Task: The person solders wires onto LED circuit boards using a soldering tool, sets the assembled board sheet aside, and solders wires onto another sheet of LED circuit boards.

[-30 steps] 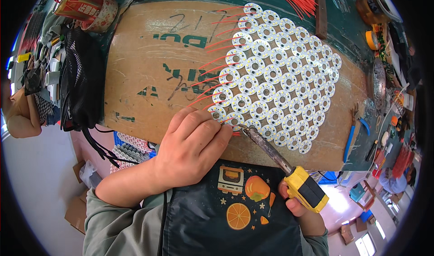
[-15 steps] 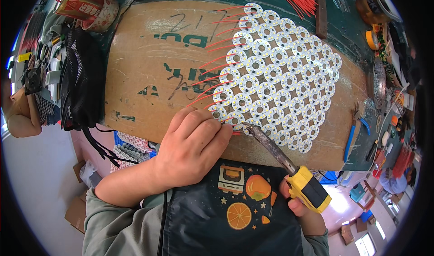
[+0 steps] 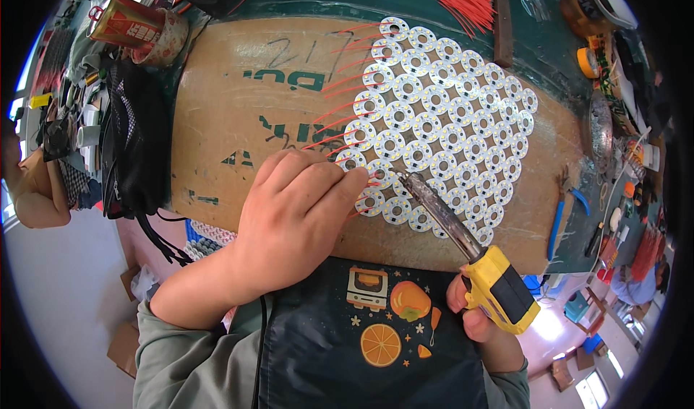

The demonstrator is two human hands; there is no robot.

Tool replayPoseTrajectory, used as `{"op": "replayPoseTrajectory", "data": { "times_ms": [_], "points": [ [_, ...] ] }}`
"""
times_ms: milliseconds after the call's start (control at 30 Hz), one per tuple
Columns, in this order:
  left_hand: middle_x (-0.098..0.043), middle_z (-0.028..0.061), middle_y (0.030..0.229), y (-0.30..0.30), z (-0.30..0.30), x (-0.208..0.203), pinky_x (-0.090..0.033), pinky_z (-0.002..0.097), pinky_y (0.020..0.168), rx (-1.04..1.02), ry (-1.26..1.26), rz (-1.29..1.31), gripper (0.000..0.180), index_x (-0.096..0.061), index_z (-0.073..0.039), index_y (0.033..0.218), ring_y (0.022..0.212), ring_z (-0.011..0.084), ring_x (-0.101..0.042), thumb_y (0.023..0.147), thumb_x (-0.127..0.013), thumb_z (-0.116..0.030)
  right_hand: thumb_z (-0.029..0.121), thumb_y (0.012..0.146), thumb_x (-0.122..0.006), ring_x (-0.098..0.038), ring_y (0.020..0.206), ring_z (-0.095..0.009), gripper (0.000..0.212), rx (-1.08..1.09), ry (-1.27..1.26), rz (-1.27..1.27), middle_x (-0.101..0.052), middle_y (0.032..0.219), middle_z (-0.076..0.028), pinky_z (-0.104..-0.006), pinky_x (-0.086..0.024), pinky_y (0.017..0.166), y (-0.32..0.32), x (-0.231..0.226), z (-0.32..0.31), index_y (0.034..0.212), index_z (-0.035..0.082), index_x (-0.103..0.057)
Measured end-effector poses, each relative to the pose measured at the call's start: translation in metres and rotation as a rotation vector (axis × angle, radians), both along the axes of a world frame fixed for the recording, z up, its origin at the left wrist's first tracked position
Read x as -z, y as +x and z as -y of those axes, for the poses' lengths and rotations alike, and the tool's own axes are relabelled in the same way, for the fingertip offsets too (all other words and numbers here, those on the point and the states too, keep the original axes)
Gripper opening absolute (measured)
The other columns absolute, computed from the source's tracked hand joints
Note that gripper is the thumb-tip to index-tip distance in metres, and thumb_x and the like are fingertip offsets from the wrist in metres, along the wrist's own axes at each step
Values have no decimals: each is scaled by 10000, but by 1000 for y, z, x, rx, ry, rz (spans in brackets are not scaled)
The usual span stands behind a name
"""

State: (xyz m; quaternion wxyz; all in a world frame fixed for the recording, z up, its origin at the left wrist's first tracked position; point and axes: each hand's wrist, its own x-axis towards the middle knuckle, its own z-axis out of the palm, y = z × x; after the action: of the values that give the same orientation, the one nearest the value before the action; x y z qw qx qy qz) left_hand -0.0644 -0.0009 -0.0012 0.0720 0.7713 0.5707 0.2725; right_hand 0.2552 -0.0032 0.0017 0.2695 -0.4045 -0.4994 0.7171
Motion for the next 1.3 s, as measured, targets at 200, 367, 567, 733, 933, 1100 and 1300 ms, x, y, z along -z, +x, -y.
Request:
{"op": "replayPoseTrajectory", "data": {
  "times_ms": [200,367,567,733,933,1100,1300],
  "points": [
    [-616,48,884,6,-7,1,-486,360,774,-3,-7,-12,391,-708,-49,1001,850,233,-619,612,-745,-67,265,828,-759,-569,595,-144,257,5,-41,2,-589,725,-34,-265,-435,534,-3,3,0,836,61,-603],
    [-607,42,873,7,-9,4,-482,359,766,-14,3,-5,379,-710,-52,989,846,235,-612,611,-727,-43,309,834,-752,-577,593,-166,271,-79,58,129,-595,722,-31,-287,-432,528,8,10,4,816,80,-608],
    [-600,41,871,7,-10,4,-482,360,757,-18,-14,10,380,-706,-47,984,847,237,-607,605,-722,-20,324,842,-731,-589,600,-200,261,-96,103,199,-607,727,-31,-313,-445,538,8,10,3,809,92,-615],
    [-585,43,857,7,-10,3,-483,359,750,-18,-36,22,373,-703,-44,977,842,241,-599,607,-720,-2,315,834,-725,-600,615,-228,242,-205,103,260,-615,734,-33,-332,-454,546,18,15,2,809,98,-622],
    [-582,46,857,7,-10,5,-483,358,746,-21,-40,43,366,-702,-41,967,838,243,-596,606,-719,17,312,827,-722,-612,637,-246,233,-240,160,312,-616,731,-36,-347,-459,552,15,12,1,808,102,-622],
    [-581,46,855,7,-10,4,-481,358,743,-24,-41,41,368,-701,-41,964,839,244,-597,601,-720,17,273,825,-737,-581,600,-198,230,-101,110,175,-605,725,-37,-313,-439,536,10,11,4,806,80,-612],
    [-585,46,852,7,-10,3,-482,361,729,-43,-52,48,346,-703,-49,942,826,239,-604,606,-733,26,231,810,-767,-564,605,-147,235,12,-62,49,-597,724,-35,-280,-424,537,3,4,3,813,59,-606]
  ]
}}
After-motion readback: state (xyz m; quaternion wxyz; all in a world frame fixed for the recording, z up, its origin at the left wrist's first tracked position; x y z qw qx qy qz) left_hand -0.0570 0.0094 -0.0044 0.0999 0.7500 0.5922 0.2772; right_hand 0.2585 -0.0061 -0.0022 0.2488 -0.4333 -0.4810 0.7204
